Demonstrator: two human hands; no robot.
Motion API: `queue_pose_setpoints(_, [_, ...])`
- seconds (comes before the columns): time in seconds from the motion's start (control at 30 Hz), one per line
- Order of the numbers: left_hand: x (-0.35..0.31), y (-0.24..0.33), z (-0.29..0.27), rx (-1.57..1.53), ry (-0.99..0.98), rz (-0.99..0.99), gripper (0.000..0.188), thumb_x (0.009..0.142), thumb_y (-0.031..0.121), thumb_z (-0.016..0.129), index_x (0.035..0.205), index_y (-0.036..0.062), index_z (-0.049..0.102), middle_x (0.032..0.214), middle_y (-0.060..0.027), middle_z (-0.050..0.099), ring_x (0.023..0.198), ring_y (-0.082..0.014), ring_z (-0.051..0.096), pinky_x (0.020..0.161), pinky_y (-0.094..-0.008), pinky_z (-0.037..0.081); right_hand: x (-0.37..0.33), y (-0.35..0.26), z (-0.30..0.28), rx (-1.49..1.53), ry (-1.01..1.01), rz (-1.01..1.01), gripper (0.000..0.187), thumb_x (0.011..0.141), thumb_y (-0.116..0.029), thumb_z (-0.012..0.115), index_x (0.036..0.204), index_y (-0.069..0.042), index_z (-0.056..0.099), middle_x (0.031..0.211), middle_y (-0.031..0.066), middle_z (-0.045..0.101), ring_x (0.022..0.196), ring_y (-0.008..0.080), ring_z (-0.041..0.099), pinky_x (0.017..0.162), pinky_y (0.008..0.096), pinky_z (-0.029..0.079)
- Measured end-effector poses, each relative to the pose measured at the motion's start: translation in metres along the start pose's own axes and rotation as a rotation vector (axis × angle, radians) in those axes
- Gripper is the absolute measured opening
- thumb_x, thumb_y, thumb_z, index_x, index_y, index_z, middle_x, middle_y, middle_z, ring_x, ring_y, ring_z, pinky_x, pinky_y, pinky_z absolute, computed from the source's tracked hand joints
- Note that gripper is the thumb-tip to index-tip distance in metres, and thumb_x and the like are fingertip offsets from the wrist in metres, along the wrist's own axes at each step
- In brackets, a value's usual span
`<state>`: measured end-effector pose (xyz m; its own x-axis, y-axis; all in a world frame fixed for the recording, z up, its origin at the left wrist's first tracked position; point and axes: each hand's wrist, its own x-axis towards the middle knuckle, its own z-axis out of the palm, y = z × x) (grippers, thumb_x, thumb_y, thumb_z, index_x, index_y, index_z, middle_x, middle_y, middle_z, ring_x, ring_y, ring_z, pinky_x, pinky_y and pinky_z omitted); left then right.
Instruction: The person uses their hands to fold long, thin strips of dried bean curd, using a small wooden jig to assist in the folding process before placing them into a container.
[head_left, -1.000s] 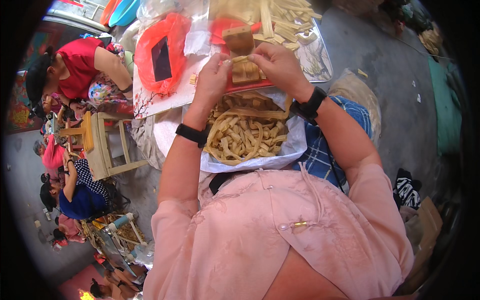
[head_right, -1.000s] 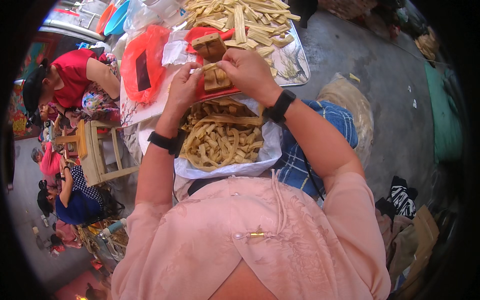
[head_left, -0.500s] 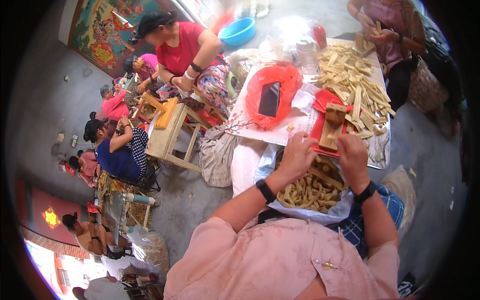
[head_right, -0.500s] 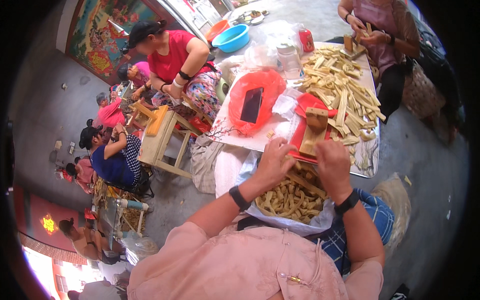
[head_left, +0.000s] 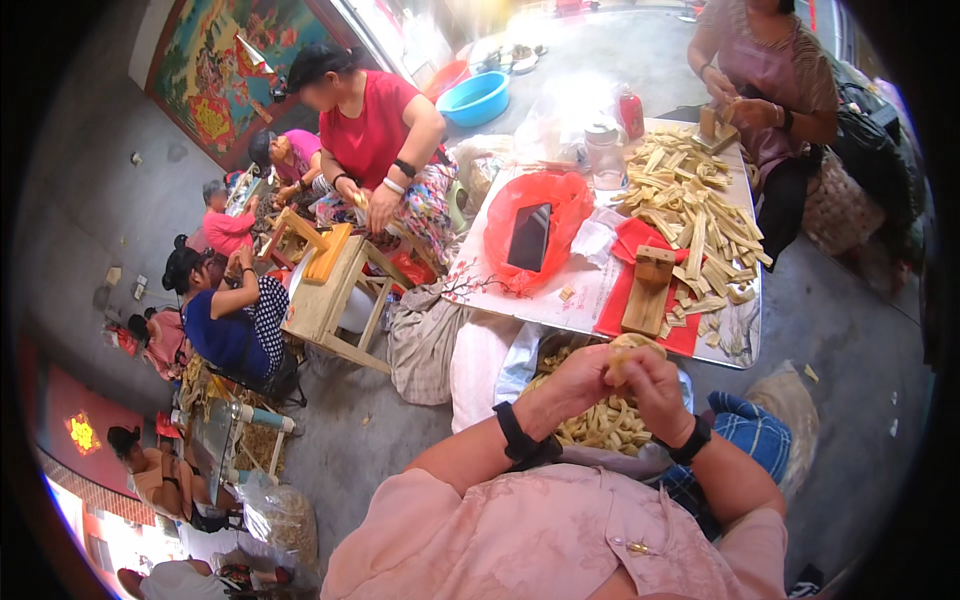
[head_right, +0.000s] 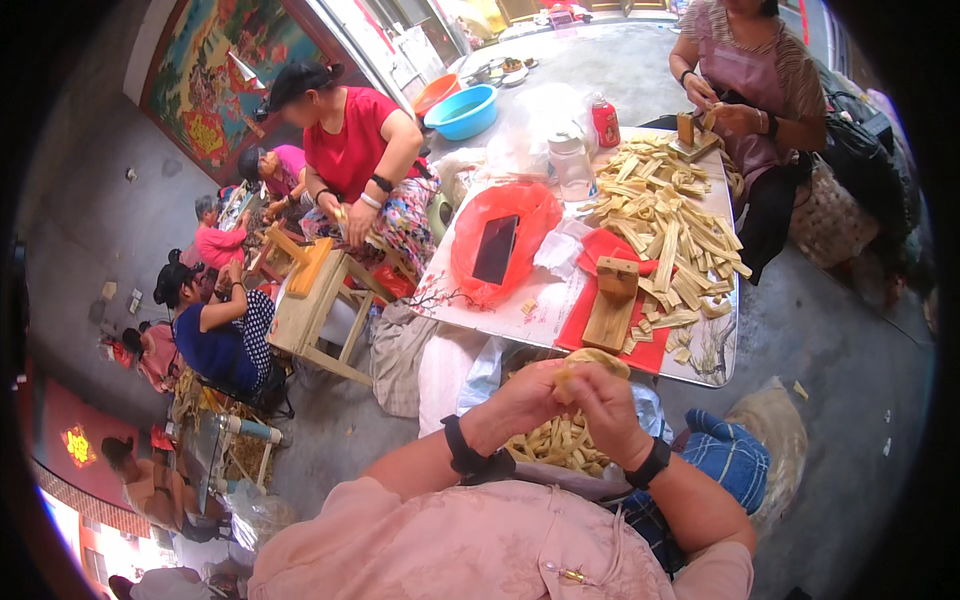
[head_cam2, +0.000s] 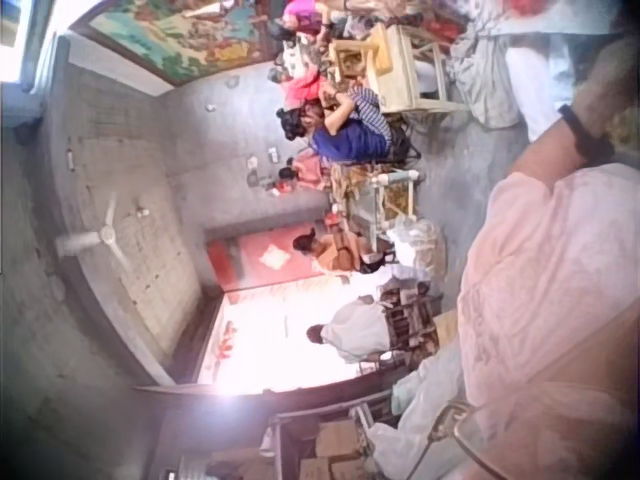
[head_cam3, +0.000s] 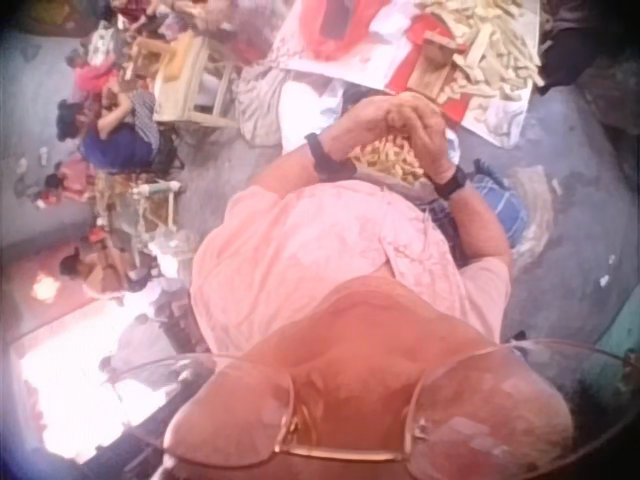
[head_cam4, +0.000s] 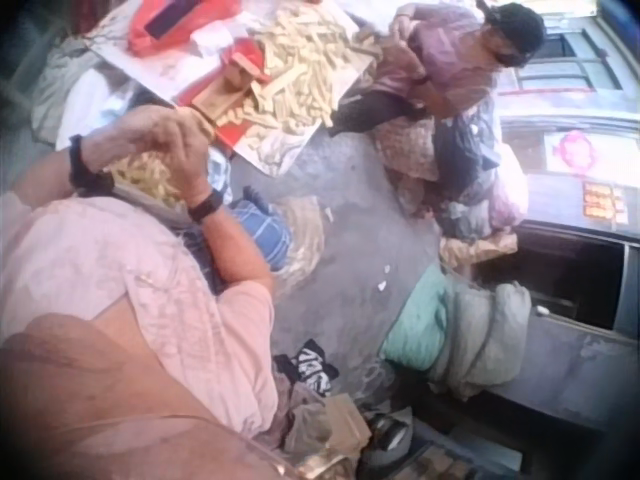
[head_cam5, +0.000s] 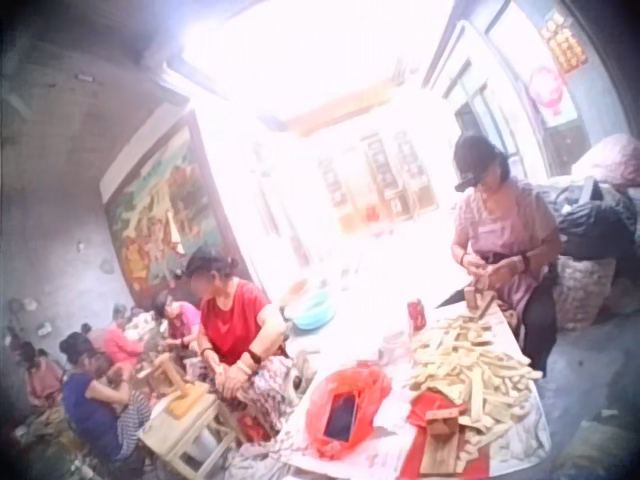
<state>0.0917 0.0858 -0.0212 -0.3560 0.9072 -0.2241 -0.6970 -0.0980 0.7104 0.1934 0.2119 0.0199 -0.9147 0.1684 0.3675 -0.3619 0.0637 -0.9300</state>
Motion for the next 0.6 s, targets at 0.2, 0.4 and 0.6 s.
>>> queue_pose_setpoints(0.2, [-0.009, 0.007, 0.033, 0.913, 0.208, -0.014, 0.02, 0.087, 0.009, 0.044, 0.093, 0.0026, 0.063, 0.088, -0.0089, 0.063, 0.079, -0.0175, 0.06, 0.063, -0.0369, 0.047, 0.002, -0.003, -0.008, -0.088, 0.157, 0.05, 0.019, 0.101, -0.019, 0.049, 0.099, -0.003, 0.059, 0.076, -0.0007, 0.059, 0.064, 0.0049, 0.053, 0.056, 0.0201, 0.043])
queue_pose_setpoints(0.4, [-0.022, 0.034, 0.021, 1.562, 0.404, 0.919, 0.034, 0.075, -0.01, 0.047, 0.104, 0.0015, 0.06, 0.093, -0.0155, 0.059, 0.093, -0.0331, 0.057, 0.08, -0.0411, 0.047, 0.01, 0.023, 0.007, 0.476, 0.046, 0.427, 0.02, 0.101, -0.027, 0.049, 0.098, -0.009, 0.056, 0.072, -0.0027, 0.055, 0.051, 0.0043, 0.05, 0.042, 0.0182, 0.037])
queue_pose_setpoints(0.6, [-0.016, 0.033, 0.008, 1.492, 0.224, 0.889, 0.034, 0.077, -0.012, 0.047, 0.107, 0.001, 0.058, 0.094, -0.0167, 0.06, 0.09, -0.0364, 0.06, 0.079, -0.0395, 0.05, 0.003, 0.023, 0.006, 0.434, -0.092, 0.441, 0.025, 0.101, -0.033, 0.048, 0.101, -0.009, 0.054, 0.072, 0.0009, 0.055, 0.056, 0.0106, 0.054, 0.047, 0.0224, 0.04])
